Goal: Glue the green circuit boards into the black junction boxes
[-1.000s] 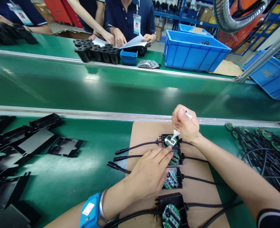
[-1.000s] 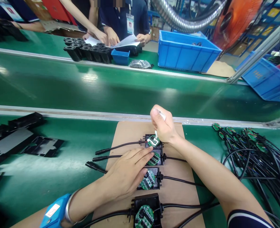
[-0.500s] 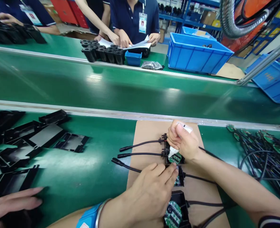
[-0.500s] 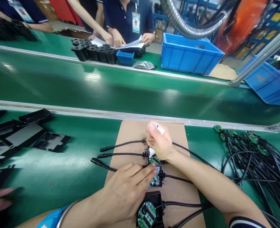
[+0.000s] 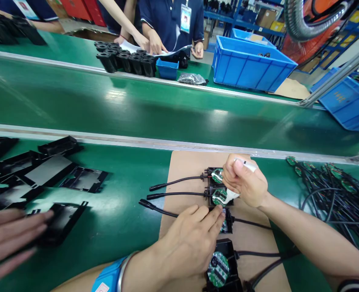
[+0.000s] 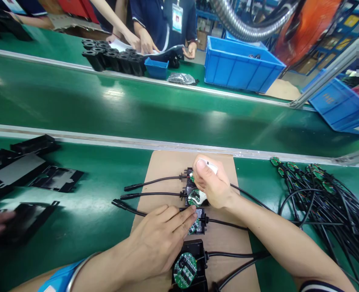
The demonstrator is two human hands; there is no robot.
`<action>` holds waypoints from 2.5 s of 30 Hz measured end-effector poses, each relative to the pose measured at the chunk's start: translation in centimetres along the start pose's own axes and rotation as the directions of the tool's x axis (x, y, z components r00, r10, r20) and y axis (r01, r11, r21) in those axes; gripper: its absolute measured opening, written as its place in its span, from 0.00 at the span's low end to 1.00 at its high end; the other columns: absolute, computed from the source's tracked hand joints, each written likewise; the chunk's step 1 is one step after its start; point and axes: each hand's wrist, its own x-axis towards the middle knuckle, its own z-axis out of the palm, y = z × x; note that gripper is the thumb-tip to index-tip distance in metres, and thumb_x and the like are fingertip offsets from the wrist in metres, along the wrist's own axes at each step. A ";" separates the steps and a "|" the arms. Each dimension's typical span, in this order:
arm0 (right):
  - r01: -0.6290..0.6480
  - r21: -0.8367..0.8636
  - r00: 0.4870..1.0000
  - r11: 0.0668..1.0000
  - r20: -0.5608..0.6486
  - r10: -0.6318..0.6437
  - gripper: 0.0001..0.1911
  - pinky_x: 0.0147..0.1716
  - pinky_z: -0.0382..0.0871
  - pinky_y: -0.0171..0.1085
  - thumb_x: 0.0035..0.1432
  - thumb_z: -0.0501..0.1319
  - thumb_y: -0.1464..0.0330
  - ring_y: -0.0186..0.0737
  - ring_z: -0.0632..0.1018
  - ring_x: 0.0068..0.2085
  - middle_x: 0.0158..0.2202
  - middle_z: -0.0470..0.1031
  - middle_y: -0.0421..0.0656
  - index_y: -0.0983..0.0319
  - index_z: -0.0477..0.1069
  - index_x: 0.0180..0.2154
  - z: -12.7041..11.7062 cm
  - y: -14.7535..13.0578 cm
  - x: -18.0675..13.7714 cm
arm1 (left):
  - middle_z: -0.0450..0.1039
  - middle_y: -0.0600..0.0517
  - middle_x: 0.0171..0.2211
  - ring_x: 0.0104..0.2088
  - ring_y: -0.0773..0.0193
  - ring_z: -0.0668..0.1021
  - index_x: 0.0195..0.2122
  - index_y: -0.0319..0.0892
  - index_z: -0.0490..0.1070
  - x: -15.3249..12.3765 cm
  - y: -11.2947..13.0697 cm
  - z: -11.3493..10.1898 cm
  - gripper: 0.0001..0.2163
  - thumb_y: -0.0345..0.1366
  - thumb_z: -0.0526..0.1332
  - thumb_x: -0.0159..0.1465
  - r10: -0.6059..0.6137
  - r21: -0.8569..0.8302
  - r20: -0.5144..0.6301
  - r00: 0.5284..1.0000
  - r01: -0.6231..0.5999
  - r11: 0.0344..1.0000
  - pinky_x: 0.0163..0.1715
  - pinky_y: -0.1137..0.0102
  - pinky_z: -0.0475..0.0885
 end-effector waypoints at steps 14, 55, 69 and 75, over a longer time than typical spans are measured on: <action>0.081 0.030 0.997 0.996 -0.013 -0.081 0.21 0.12 0.42 0.29 0.64 0.56 0.58 0.26 0.50 0.16 0.17 0.49 0.32 0.61 0.57 0.23 -0.6 1.4 1.3 | 0.70 0.42 0.56 0.39 0.55 0.73 0.56 0.31 0.67 0.1 -0.1 -0.1 0.20 0.33 0.53 0.64 0.016 -0.014 0.031 0.999 -0.015 1.000 0.36 0.62 0.71; 0.120 0.047 0.992 0.992 -0.037 -0.118 0.17 0.15 0.44 0.31 0.63 0.57 0.60 0.28 0.51 0.17 0.17 0.50 0.33 0.60 0.60 0.24 2.4 0.6 -5.4 | 0.69 0.41 0.57 0.39 0.54 0.81 0.56 0.31 0.67 -3.9 2.6 -1.2 0.23 0.28 0.53 0.59 -0.003 -0.063 0.146 0.989 0.012 0.998 0.30 0.64 0.79; 0.022 0.081 0.999 0.996 -0.026 -0.020 0.18 0.18 0.47 0.34 0.62 0.58 0.58 0.30 0.55 0.19 0.18 0.51 0.34 0.60 0.59 0.25 3.1 -1.3 -7.4 | 0.75 0.41 0.50 0.31 0.59 0.80 0.51 0.33 0.71 -5.2 5.0 -2.8 0.17 0.30 0.52 0.64 0.179 -0.105 0.084 0.980 -0.170 0.980 0.26 0.66 0.77; -0.051 0.230 0.998 0.972 0.052 0.040 0.17 0.17 0.44 0.32 0.63 0.57 0.58 0.28 0.51 0.18 0.19 0.50 0.33 0.60 0.58 0.26 5.9 0.2 -9.5 | 0.73 0.36 0.51 0.33 0.58 0.81 0.53 0.30 0.69 -6.2 6.8 -2.1 0.18 0.28 0.49 0.65 0.240 -0.037 0.150 0.959 -0.237 0.971 0.24 0.67 0.76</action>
